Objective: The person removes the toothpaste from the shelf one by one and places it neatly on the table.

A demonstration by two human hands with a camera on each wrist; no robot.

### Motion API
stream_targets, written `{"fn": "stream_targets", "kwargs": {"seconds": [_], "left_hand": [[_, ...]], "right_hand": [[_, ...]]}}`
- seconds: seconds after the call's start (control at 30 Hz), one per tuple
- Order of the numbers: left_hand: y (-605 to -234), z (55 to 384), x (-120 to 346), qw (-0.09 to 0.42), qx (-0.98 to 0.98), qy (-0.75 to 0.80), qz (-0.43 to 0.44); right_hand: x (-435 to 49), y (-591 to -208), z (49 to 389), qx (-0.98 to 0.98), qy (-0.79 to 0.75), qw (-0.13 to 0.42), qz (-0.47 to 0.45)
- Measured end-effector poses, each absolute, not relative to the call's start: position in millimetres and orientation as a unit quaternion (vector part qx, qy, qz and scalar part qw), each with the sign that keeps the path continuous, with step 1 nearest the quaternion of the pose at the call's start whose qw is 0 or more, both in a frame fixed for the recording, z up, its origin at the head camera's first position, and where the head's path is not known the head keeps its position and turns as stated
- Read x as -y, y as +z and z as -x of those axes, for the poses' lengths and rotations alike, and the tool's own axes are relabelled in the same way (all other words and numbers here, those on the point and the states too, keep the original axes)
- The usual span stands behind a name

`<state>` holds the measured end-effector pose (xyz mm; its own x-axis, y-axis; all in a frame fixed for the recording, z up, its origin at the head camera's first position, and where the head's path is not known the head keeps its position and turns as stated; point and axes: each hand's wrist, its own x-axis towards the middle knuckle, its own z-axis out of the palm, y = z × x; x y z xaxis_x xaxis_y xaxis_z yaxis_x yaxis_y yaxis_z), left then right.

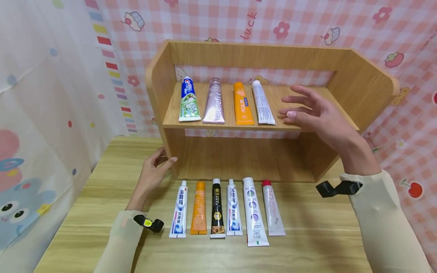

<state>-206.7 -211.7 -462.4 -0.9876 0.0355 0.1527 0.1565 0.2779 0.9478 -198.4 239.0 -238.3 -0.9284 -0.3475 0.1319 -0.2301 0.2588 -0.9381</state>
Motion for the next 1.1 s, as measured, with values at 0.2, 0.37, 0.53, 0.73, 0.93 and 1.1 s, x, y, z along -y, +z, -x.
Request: {"fn": "stream_targets", "kwargs": {"seconds": [0.2, 0.37, 0.53, 0.73, 0.93, 1.1], "left_hand": [[-462, 206, 210, 0.047, 0.797, -0.599, 0.062], [-464, 208, 211, 0.050, 0.800, -0.595, 0.062], [-463, 207, 211, 0.049, 0.808, -0.585, 0.057], [-462, 207, 212, 0.048, 0.811, -0.581, 0.059], [-462, 207, 212, 0.048, 0.811, -0.580, 0.054], [-462, 206, 211, 0.045, 0.811, -0.581, 0.051]], "right_hand": [[-241, -230, 209, -0.829, -0.533, 0.083, 0.148], [-242, -226, 220, -0.806, -0.567, 0.112, 0.125], [-238, -222, 231, -0.806, -0.568, 0.122, 0.111], [-232, -216, 242, -0.819, -0.551, 0.131, 0.092], [-223, -211, 253, -0.832, -0.529, 0.147, 0.077], [-215, -210, 263, -0.843, -0.512, 0.156, 0.054]]}}
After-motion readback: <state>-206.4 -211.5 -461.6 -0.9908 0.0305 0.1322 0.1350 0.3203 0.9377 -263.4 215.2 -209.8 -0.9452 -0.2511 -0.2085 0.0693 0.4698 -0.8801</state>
